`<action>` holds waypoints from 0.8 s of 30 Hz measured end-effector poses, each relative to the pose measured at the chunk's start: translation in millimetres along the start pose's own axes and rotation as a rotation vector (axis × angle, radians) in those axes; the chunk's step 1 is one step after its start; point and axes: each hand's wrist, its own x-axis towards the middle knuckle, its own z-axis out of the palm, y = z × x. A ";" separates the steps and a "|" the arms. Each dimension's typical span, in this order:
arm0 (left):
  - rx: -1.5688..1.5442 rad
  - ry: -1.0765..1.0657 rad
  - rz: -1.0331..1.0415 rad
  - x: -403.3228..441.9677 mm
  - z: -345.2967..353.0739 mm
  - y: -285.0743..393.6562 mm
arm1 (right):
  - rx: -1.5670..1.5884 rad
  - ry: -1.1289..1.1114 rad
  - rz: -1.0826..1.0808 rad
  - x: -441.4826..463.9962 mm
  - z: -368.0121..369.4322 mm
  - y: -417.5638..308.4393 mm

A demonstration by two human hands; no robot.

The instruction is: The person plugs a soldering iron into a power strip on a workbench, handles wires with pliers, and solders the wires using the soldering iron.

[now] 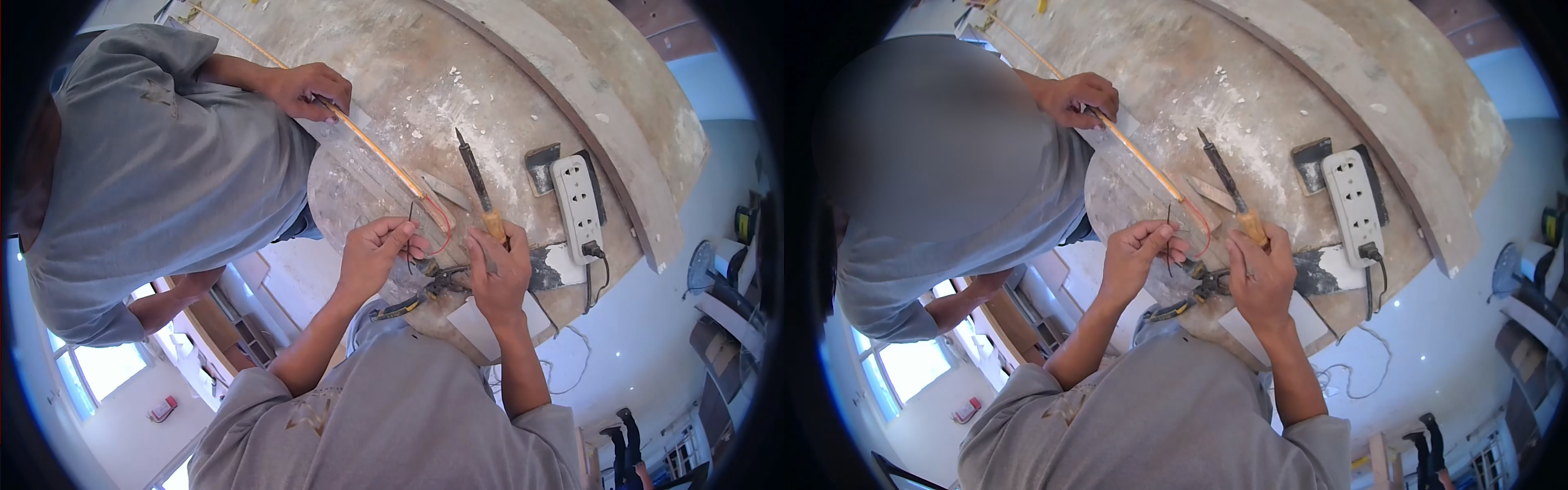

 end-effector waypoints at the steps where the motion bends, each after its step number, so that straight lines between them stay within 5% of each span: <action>1: -0.014 -0.012 -0.001 0.3 -1.9 -0.4 | 0.002 -0.001 -0.004 0.0 0.0 0.1; 5: 0.038 -0.022 0.046 0.1 -8.7 -9.1 | 0.000 -0.006 -0.008 0.8 -1.2 -0.2; 11: 0.601 0.012 0.382 -7.1 -0.1 -8.0 | -0.021 -0.006 -0.003 -1.7 -3.1 3.3; 24: 0.440 -0.042 0.228 -5.9 1.9 -3.7 | -0.016 0.004 0.000 2.0 -7.1 4.0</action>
